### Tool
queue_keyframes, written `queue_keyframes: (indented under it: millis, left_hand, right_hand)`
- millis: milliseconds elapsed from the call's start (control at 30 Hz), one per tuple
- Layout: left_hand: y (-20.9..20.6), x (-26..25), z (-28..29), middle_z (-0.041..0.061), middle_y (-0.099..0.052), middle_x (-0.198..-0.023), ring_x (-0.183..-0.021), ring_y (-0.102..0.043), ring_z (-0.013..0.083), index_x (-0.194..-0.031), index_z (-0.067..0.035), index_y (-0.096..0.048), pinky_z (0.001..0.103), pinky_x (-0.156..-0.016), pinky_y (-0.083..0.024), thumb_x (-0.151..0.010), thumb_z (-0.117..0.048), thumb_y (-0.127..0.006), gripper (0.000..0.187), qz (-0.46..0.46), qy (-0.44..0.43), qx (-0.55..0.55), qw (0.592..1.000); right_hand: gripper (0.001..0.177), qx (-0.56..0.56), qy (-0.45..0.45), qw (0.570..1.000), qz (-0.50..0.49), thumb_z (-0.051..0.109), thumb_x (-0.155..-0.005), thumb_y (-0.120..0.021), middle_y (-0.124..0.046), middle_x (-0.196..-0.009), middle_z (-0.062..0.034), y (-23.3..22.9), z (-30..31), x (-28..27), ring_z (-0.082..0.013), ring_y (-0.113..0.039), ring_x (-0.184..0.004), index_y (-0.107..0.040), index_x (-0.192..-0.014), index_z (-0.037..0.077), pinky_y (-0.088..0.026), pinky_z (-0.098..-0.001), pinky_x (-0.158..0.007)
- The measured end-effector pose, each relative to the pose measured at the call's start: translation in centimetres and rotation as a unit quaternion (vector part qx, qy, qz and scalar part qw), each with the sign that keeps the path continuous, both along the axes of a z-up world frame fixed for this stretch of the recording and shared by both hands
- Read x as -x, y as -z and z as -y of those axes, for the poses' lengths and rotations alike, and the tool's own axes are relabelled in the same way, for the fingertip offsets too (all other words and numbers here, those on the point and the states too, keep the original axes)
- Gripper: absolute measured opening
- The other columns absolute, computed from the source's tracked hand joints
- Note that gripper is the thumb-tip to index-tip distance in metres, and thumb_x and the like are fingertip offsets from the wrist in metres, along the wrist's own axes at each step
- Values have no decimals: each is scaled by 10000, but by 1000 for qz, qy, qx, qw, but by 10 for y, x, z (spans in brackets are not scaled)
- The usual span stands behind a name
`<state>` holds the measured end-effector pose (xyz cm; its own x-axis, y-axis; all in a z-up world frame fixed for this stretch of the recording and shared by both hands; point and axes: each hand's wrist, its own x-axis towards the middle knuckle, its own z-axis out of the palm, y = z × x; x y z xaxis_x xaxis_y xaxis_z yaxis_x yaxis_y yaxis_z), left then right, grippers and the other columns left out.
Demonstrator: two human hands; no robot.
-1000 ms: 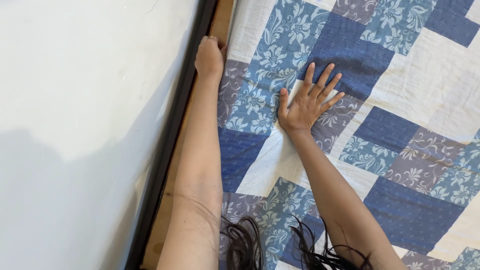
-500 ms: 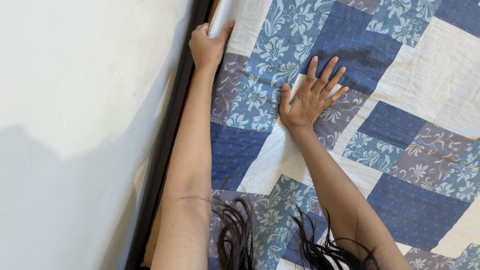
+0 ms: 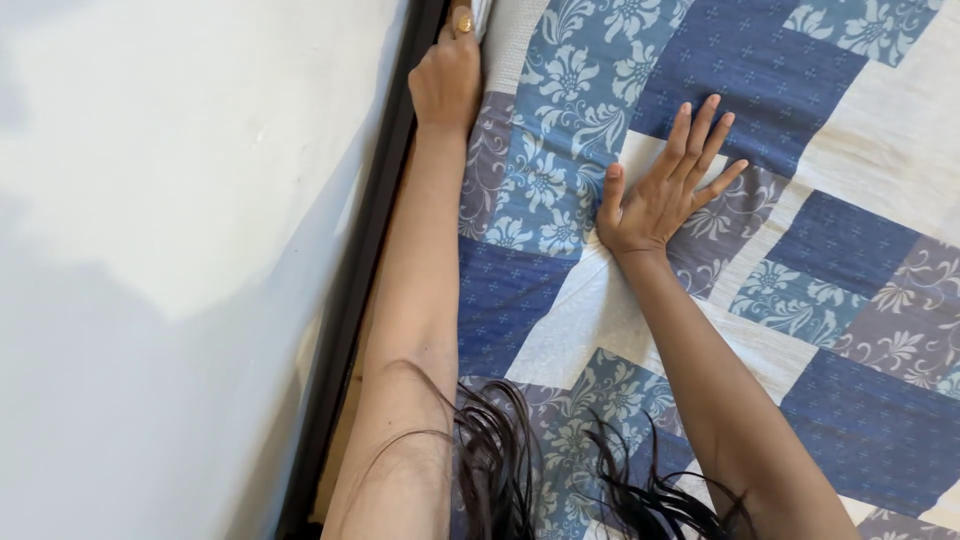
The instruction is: The person straightens a patterned bedsheet on a bed, smoothing it by hand and tucking the edges under the mattress. They then place a folded blanket on the bed.
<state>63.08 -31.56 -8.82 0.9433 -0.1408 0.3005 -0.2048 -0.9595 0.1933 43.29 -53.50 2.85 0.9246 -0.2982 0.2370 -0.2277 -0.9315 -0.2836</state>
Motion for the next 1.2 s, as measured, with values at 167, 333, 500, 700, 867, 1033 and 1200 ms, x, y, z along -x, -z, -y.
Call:
queue_keyframes:
  millis: [167,333,500,700,867,1033,1200]
  left_hand:
    - [-24,11,-8,107,-664,-1100,-769,-691,267,-1368,-35,-496,343,-501,-571,-943,-44,-613,441,111,43,-32,992]
    - [-110,40,-29,132,-593,-1087,-902,-651,352,-1203,-40,-499,408,-728,-579,-823,-223,-704,468,192,108,83,972]
    - [-173,132,-52,205,-715,-1133,-1099,-682,393,-1135,-64,-722,470,-946,-538,-1103,-365,-501,375,-283,-3,247,927]
    - [-152,184,-59,234,-550,-1435,-1378,-459,418,-1410,-111,-590,487,-1137,-356,-973,-699,-162,848,-506,-131,226,822]
    - [-83,182,-75,195,-405,-1591,-1502,-336,328,-1514,-25,-443,406,-1208,-257,-940,-778,-233,970,-397,-129,426,802]
    - [-40,171,-79,152,-407,-1603,-1448,-391,309,-1542,-57,-418,383,-1172,-314,-953,-745,-333,910,-502,-5,594,629]
    - [-63,179,-75,138,-557,-1534,-1338,-576,277,-1524,-144,-504,373,-1093,-473,-916,-739,-375,860,-562,-2,613,555]
  right_hand:
    - [820,14,15,1000,3,650,-1069,-200,-170,-1758,-148,5,3,-1,-341,-44,-1645,-232,-1665,88,139,-629,-1274]
    - [807,14,10,1000,16,646,-1064,-197,-173,-1757,-142,6,0,-3,-329,-46,-1652,-267,-1661,106,140,-601,-1239]
    - [810,22,12,1000,14,645,-1061,-192,-172,-1754,-129,8,2,-2,-330,-45,-1642,-269,-1662,108,132,-625,-1279]
    - [797,50,9,999,10,639,-1075,-205,-163,-1756,-127,13,4,-1,-328,-48,-1643,-268,-1671,114,118,-604,-1256]
    - [794,75,14,997,2,650,-1068,-245,-173,-1749,-111,14,5,-1,-329,-61,-1636,-286,-1672,136,104,-599,-1257]
    - [769,73,3,997,-22,642,-1098,-288,-198,-1757,-113,5,8,0,-338,-72,-1631,-296,-1683,143,83,-618,-1288]
    - [751,22,-21,999,-38,617,-1097,-292,-261,-1740,-124,0,13,6,-327,-121,-1634,-301,-1658,118,82,-628,-1279]
